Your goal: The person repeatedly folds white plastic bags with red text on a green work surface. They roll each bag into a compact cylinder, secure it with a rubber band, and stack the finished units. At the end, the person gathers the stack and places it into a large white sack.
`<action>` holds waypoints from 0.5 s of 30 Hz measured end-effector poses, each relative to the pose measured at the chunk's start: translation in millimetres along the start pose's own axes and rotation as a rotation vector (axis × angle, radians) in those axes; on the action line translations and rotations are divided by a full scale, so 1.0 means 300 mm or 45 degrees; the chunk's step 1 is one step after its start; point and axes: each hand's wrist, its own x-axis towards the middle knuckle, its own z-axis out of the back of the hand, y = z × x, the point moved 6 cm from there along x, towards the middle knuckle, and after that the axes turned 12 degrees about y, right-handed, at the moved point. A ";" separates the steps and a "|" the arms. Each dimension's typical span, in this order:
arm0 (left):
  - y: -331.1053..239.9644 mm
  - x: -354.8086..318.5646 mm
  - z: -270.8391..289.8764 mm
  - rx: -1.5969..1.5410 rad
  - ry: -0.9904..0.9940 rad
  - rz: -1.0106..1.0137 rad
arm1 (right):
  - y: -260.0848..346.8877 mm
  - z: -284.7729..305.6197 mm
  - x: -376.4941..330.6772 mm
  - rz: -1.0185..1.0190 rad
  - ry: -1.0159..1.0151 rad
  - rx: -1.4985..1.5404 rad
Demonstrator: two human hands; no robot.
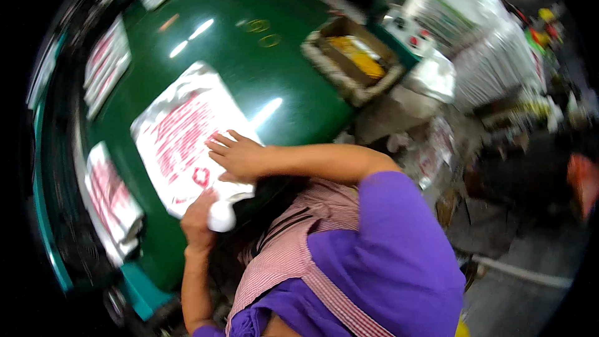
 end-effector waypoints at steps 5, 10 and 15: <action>0.236 0.257 0.039 -0.212 0.396 0.550 | 0.027 0.135 0.014 0.168 -0.069 0.304; 0.085 0.188 0.133 0.198 -0.126 0.068 | 0.014 0.016 0.006 0.087 -0.095 0.094; 0.071 0.143 0.033 0.193 0.207 0.190 | 0.122 0.063 -0.081 0.339 -0.504 0.345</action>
